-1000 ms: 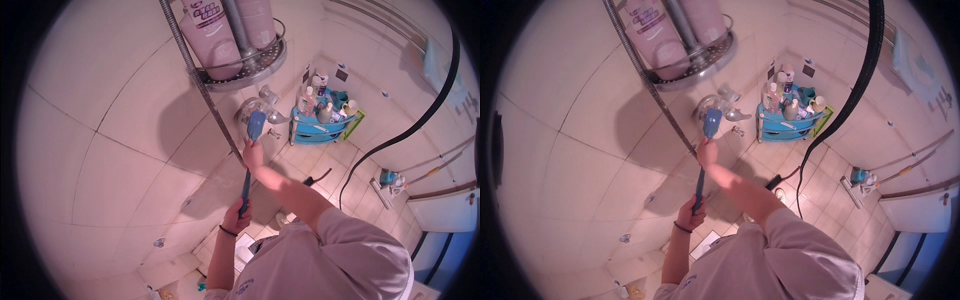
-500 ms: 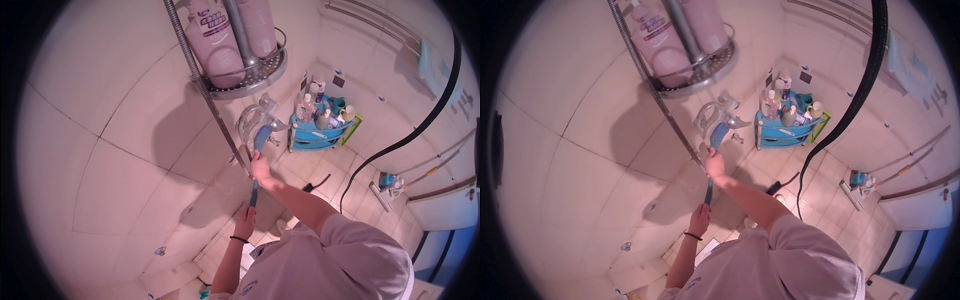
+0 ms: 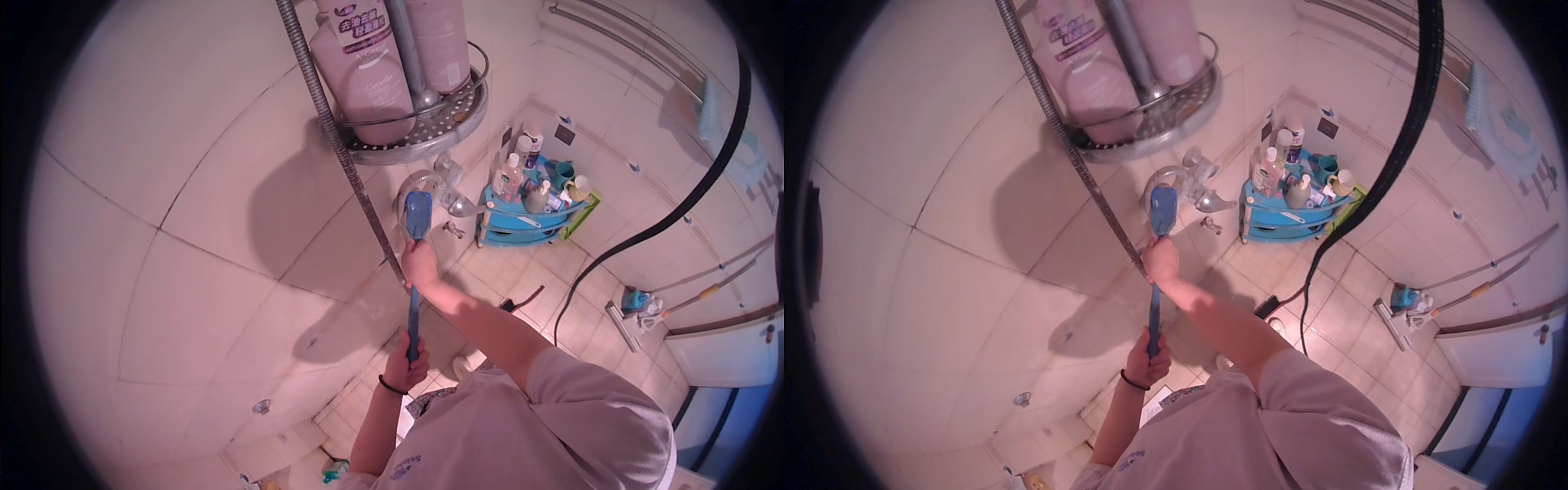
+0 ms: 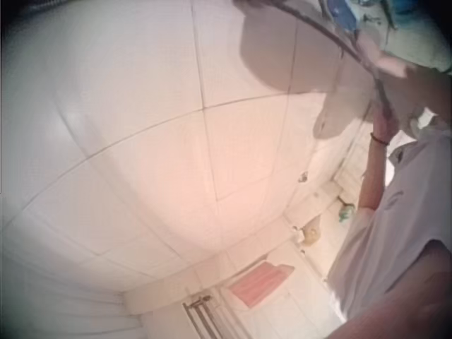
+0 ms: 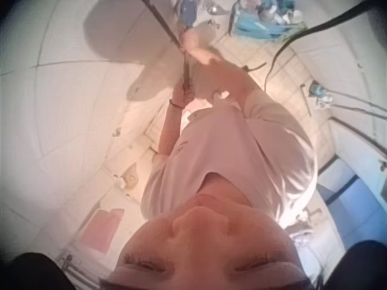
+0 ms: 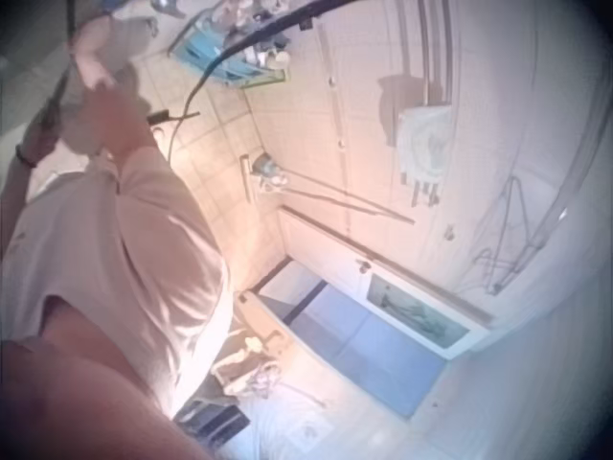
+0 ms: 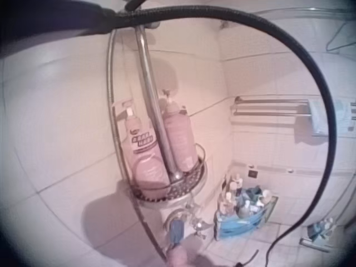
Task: The person scrubs the tiled walls of a bathroom using a long-handled brush. They systematically clean the wall surfaces, moving around the shower area and scrubbing near the shower fixtures and a corner shelf. The person also briefly handles a bottle of cleaning liquid before continuing to scrub the walls.
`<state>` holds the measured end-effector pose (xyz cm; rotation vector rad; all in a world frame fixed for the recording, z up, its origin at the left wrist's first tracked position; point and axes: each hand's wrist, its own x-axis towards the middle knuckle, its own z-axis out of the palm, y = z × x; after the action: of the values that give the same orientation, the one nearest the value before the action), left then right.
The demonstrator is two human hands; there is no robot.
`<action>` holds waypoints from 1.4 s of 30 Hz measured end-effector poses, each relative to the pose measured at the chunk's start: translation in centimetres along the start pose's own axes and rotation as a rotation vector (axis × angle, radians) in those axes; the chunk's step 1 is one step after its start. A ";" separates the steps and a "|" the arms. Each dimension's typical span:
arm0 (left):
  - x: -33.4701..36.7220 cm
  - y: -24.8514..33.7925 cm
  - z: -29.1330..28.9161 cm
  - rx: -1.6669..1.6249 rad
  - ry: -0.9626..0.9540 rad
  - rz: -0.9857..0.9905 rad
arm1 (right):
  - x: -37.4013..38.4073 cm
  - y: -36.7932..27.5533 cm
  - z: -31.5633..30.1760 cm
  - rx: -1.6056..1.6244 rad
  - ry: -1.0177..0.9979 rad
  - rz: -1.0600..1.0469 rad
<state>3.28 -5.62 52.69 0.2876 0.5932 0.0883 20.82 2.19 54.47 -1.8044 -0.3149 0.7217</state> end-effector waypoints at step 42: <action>2.6 -2.2 1.6 1.385 0.418 0.232 | 1.1 6.5 -6.3 0.244 0.240 0.038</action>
<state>6.36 -7.67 51.88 1.7138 0.9678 -0.0586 24.66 -4.32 49.32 -1.6461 -0.0309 0.5378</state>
